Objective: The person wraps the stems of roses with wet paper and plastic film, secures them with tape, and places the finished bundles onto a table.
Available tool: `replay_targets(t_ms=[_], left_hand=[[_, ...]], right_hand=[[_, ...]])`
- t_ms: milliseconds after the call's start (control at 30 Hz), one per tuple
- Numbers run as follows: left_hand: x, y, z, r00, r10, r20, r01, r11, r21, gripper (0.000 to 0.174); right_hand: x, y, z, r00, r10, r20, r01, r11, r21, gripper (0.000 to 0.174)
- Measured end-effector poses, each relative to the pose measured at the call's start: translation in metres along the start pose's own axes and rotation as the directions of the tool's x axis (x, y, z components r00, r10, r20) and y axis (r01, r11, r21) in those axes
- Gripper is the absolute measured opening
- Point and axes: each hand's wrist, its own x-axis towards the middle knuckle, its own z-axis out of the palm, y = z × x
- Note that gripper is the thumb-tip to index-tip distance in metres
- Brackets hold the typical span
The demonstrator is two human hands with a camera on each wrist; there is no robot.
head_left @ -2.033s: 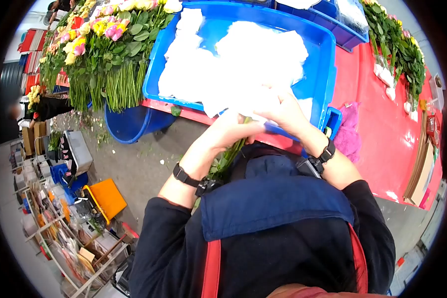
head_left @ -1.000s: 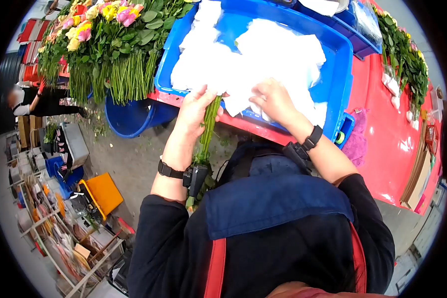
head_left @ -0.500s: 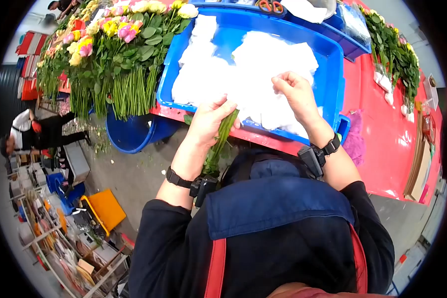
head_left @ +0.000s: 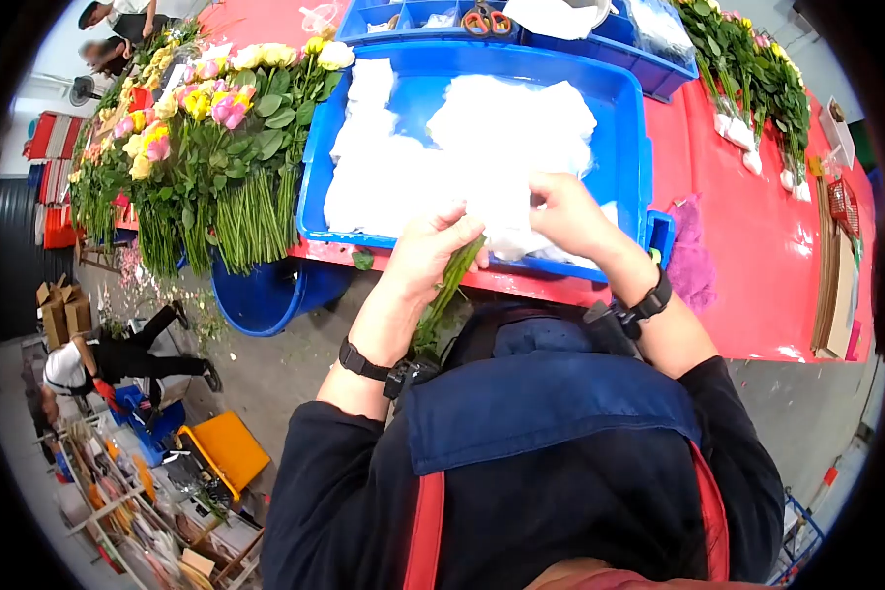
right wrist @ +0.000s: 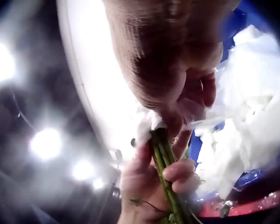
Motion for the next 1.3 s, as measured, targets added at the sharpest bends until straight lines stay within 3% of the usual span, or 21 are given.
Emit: replay_targets(t_ms=[67, 100, 167, 267, 400, 433, 533, 600, 700, 800, 833, 900, 933, 967, 1000, 1067, 1100, 1167, 1200, 1267, 1300], left_hand=[[-0.002, 0.0, -0.003, 0.998, -0.003, -0.056, 0.006, 0.999, 0.045, 0.015], [-0.004, 0.002, -0.003, 0.995, 0.002, -0.096, 0.005, 0.997, 0.072, 0.017], [-0.004, 0.004, -0.01, 0.988, 0.035, -0.151, -0.021, 0.995, 0.095, 0.022], [0.0, -0.001, -0.029, 0.938, 0.097, -0.333, -0.03, 0.98, 0.199, 0.011], [-0.005, 0.002, -0.048, 0.86, 0.14, -0.49, 0.036, 0.943, 0.331, 0.034], [-0.012, 0.006, -0.047, 0.86, 0.195, -0.472, -0.018, 0.935, 0.354, 0.033], [-0.041, 0.027, -0.027, 0.886, 0.179, -0.429, -0.025, 0.94, 0.341, 0.023], [-0.05, 0.033, -0.022, 0.97, 0.094, -0.223, -0.042, 0.973, 0.229, 0.024], [-0.038, 0.024, -0.014, 0.999, 0.006, -0.038, 0.0, 0.989, 0.148, 0.022], [-0.037, 0.014, -0.013, 0.987, 0.03, -0.161, -0.004, 0.987, 0.158, 0.017], [-0.037, 0.01, -0.009, 0.97, 0.121, -0.209, -0.065, 0.965, 0.255, 0.016], [-0.034, -0.001, 0.002, 0.911, 0.308, -0.275, -0.163, 0.88, 0.446, 0.016], [-0.027, -0.015, -0.002, 0.842, 0.471, -0.264, -0.235, 0.76, 0.606, 0.017], [-0.022, -0.024, -0.008, 0.818, 0.538, -0.202, -0.272, 0.672, 0.689, 0.019], [-0.017, -0.026, -0.011, 0.79, 0.598, -0.133, -0.304, 0.571, 0.762, 0.023], [-0.02, -0.01, -0.013, 0.845, 0.46, -0.273, -0.168, 0.713, 0.681, 0.027], [-0.022, 0.0, -0.012, 0.861, 0.381, -0.337, -0.094, 0.771, 0.63, 0.029], [-0.019, 0.023, -0.016, 0.923, 0.283, -0.263, -0.171, 0.91, 0.379, 0.025], [-0.02, 0.032, -0.025, 0.949, 0.244, -0.199, -0.194, 0.951, 0.241, 0.022], [-0.016, 0.042, -0.037, 0.983, 0.13, -0.132, -0.121, 0.99, 0.077, 0.016], [-0.012, 0.044, -0.037, 0.989, 0.104, -0.104, -0.105, 0.994, -0.004, 0.015]], right_hand=[[0.0, 0.021, -0.016, 0.982, 0.173, 0.071, -0.18, 0.978, 0.103, 0.013], [-0.001, 0.019, -0.019, 0.978, 0.21, 0.02, -0.209, 0.954, 0.216, 0.014], [-0.002, 0.02, -0.03, 0.966, 0.242, -0.093, -0.202, 0.926, 0.318, 0.014], [0.001, 0.018, -0.045, 0.947, 0.244, -0.208, -0.124, 0.876, 0.465, 0.013], [0.008, 0.002, -0.054, 0.949, 0.102, -0.297, -0.028, 0.969, 0.245, 0.015], [0.01, 0.0, -0.052, 0.946, 0.055, -0.318, -0.004, 0.987, 0.161, 0.016], [0.012, 0.005, -0.031, 0.956, -0.009, -0.294, -0.009, 0.998, -0.059, 0.016], [0.008, -0.001, -0.007, 0.982, -0.073, -0.177, 0.04, 0.983, -0.182, 0.015], [0.005, 0.0, 0.021, 0.992, 0.02, 0.124, -0.031, 0.995, 0.092, 0.018], [0.011, -0.003, 0.014, 0.967, 0.255, 0.011, -0.251, 0.943, 0.221, 0.017], [0.014, -0.006, 0.007, 0.966, 0.257, 0.038, -0.257, 0.925, 0.28, 0.015], [0.013, -0.015, 0.017, 0.999, 0.053, 0.002, -0.052, 0.976, 0.213, 0.014], [0.012, -0.023, 0.024, 0.998, -0.054, -0.015, 0.055, 0.983, 0.177, 0.014], [0.007, -0.036, 0.031, 0.979, -0.201, 0.044, 0.199, 0.979, 0.051, 0.01], [0.005, -0.034, 0.037, 0.877, -0.455, 0.151, 0.479, 0.812, -0.333, 0.007], [-0.006, -0.037, 0.054, 0.803, -0.56, 0.204, 0.591, 0.709, -0.383, 0.007], [-0.014, -0.034, 0.057, 0.847, -0.5, 0.177, 0.53, 0.774, -0.346, 0.01], [-0.022, -0.022, 0.063, 0.918, -0.371, 0.137, 0.395, 0.883, -0.254, 0.016], [-0.021, -0.016, 0.066, 0.966, -0.208, 0.153, 0.231, 0.961, -0.149, 0.02], [-0.018, -0.003, 0.076, 0.965, 0.124, 0.231, -0.138, 0.989, 0.047, 0.028], [-0.016, 0.003, 0.085, 0.934, 0.165, 0.318, -0.162, 0.986, -0.037, 0.042]])
